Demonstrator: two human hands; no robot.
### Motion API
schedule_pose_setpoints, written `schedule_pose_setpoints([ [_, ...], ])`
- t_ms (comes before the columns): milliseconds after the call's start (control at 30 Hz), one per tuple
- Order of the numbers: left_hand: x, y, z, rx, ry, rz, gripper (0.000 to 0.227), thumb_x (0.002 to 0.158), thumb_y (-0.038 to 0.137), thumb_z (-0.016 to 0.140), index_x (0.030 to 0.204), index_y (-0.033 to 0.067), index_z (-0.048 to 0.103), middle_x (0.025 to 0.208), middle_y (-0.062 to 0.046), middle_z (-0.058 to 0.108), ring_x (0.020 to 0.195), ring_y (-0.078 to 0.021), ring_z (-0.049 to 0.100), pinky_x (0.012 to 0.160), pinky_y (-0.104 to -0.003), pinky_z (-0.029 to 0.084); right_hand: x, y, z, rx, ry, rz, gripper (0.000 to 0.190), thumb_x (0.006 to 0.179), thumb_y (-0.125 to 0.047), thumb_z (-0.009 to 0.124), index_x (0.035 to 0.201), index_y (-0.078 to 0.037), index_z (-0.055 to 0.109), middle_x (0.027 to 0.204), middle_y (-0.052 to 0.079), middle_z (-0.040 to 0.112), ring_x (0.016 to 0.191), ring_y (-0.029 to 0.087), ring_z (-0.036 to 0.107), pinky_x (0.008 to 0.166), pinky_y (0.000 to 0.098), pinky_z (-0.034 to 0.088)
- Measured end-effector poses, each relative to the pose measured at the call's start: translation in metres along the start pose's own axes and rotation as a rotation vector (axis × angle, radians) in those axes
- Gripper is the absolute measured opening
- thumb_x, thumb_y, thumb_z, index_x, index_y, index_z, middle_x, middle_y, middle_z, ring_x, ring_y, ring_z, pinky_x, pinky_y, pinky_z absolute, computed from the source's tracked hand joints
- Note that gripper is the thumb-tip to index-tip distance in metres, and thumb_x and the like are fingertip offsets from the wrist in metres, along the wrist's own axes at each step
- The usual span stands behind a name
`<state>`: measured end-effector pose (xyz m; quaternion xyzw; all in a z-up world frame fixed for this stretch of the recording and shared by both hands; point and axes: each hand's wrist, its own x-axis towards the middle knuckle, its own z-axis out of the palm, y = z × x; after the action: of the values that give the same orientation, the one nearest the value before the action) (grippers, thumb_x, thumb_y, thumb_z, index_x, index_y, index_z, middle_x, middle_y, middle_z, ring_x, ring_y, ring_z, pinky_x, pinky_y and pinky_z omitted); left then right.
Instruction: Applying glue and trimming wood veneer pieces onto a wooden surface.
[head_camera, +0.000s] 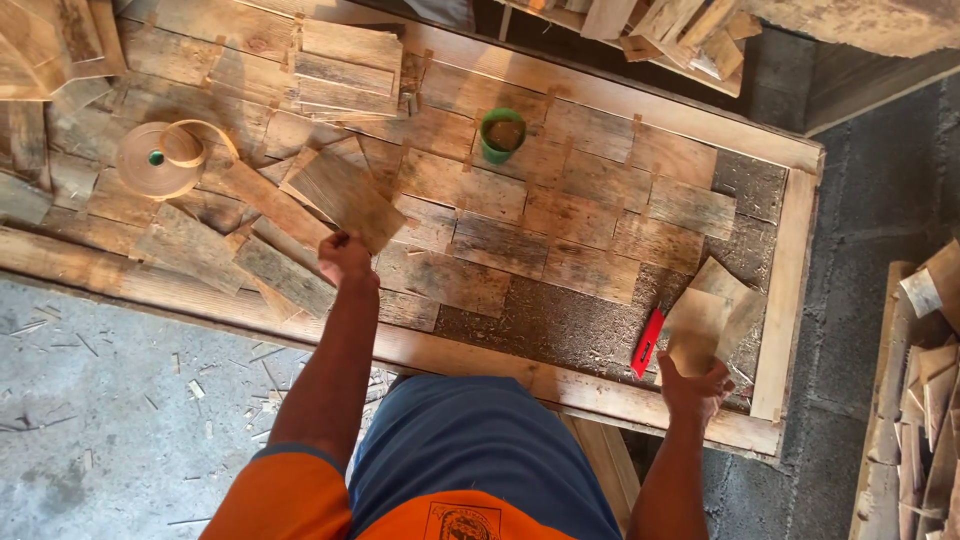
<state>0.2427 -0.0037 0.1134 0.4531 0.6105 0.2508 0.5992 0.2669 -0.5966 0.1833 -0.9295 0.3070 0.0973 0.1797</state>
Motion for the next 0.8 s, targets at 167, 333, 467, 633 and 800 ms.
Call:
schedule_pose_setpoints([
  [167,0.024,0.014,0.009,0.0,0.073,-0.079,0.019,0.091,0.012,0.074,0.107,0.0046,0.067,0.103,-0.009,0.072,0.085,-0.0195,0.066,0.071,-0.032,0.057,0.041,0.022,0.003,0.05,0.049,0.098,0.12,0.068,-0.058,0.09,0.155,-0.008,0.023,0.145,0.026,0.033,0.13,0.046,0.042,0.102,0.0643,0.049],
  [333,0.0,0.007,0.01,0.275,0.201,0.188,0.03,0.095,0.022,0.074,0.112,0.003,0.058,0.109,-0.014,0.065,0.089,-0.0234,0.066,0.078,-0.034,0.061,0.088,0.044,0.013,-0.067,0.048,0.171,0.124,0.071,-0.058,0.088,0.154,0.001,0.019,0.146,0.029,0.033,0.133,0.048,0.038,0.104,0.0644,0.047],
  [467,-0.046,-0.021,0.008,0.27,0.137,0.481,0.033,0.095,0.02,0.074,0.117,0.0042,0.055,0.112,-0.016,0.065,0.094,-0.0268,0.066,0.08,-0.037,0.062,0.105,0.062,0.03,-0.136,0.126,0.094,0.123,0.069,-0.059,0.092,0.147,0.007,0.023,0.139,0.03,0.042,0.133,0.046,0.042,0.115,0.0574,0.037],
  [633,-0.077,-0.068,-0.001,0.28,-0.021,0.705,0.035,0.097,0.018,0.074,0.122,0.0051,0.053,0.116,-0.016,0.064,0.104,-0.0284,0.065,0.084,-0.038,0.059,0.103,0.058,0.04,-0.133,0.204,0.051,0.122,0.065,-0.052,0.097,0.143,0.004,0.022,0.137,0.032,0.043,0.133,0.048,0.041,0.111,0.0613,0.033],
  [800,-0.114,-0.063,-0.012,0.377,-0.22,0.731,0.03,0.096,0.014,0.073,0.12,0.0058,0.057,0.121,-0.014,0.066,0.111,-0.0276,0.065,0.089,-0.041,0.058,0.099,0.044,0.044,-0.115,0.308,0.017,0.121,0.06,-0.045,0.102,0.139,0.001,0.021,0.134,0.033,0.044,0.132,0.051,0.039,0.107,0.0658,0.029],
])
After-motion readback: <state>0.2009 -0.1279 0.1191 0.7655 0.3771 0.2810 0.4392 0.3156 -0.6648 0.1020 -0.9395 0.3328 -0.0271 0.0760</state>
